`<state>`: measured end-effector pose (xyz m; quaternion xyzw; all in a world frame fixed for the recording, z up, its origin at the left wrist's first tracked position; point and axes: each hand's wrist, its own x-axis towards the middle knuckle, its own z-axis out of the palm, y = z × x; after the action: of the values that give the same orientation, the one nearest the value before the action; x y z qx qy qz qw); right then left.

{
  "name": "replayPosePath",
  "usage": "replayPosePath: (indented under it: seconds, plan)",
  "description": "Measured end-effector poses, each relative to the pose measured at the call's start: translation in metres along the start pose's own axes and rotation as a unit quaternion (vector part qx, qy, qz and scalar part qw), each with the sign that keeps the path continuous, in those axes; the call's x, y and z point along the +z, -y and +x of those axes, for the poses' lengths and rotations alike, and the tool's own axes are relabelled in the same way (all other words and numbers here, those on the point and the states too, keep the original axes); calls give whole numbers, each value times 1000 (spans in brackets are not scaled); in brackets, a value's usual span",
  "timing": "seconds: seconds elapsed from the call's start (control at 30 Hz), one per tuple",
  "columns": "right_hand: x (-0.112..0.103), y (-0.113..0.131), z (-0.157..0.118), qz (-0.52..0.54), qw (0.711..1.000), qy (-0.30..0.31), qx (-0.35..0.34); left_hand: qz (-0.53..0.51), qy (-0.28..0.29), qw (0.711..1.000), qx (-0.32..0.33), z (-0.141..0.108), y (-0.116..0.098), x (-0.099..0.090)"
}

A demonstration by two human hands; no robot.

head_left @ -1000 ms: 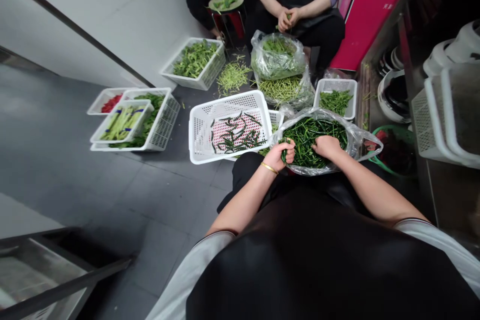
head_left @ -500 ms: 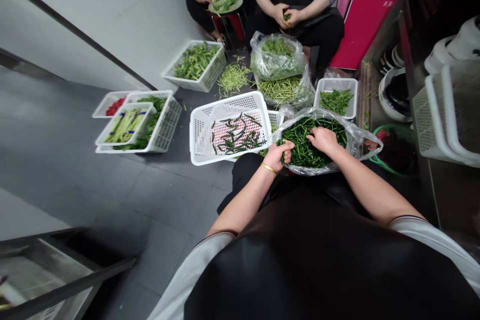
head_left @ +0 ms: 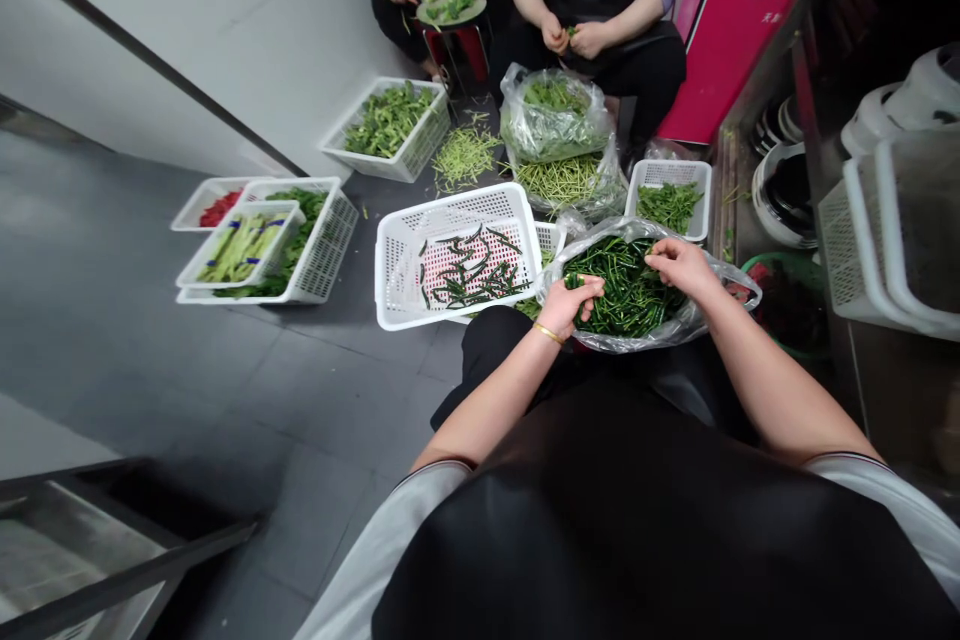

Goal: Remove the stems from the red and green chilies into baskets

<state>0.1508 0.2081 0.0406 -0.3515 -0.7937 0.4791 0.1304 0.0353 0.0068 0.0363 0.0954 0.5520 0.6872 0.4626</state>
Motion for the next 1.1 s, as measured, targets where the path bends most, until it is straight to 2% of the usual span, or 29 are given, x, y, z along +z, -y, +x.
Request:
replayPosePath:
  seconds: [0.1,0.2,0.3,0.33,0.4,0.47,0.53,0.6,0.73,0.83,0.9,0.97,1.1]
  plan:
    - [14,19,-19,149,987,63,17,72,14,997,36,0,-6,12]
    - [27,31,-44,193,969,154,10,149,100,983,42,-3,-11,10]
    - [30,30,-69,120,964,236,-30,195,198,961,-11,-11,-8,-1]
    - [30,28,-77,74,966,240,-56,189,225,955,-40,-14,-4,-4]
    - [29,22,-89,-42,973,191,-127,130,250,954,-104,-21,7,-7]
    - [29,16,-91,-174,965,85,-177,44,234,958,-161,-26,19,-5]
    - [28,9,-81,-297,940,-8,-171,-20,202,960,-194,-27,26,-1]
    - [27,2,-62,-392,908,-43,-142,-53,171,962,-206,-25,27,1]
    - [26,-3,-25,-490,861,23,-137,-115,126,966,-195,-19,16,-5]
    - [23,1,-22,-467,867,15,-170,-135,114,965,-194,-16,12,-9]
    - [20,3,-30,-434,878,-15,-202,-126,93,968,-196,-13,13,-9]
    - [19,1,-37,-426,880,-23,-207,-116,73,972,-189,-10,15,-6]
    - [27,-11,-27,-473,863,33,-173,-112,83,974,-178,-8,17,-2]
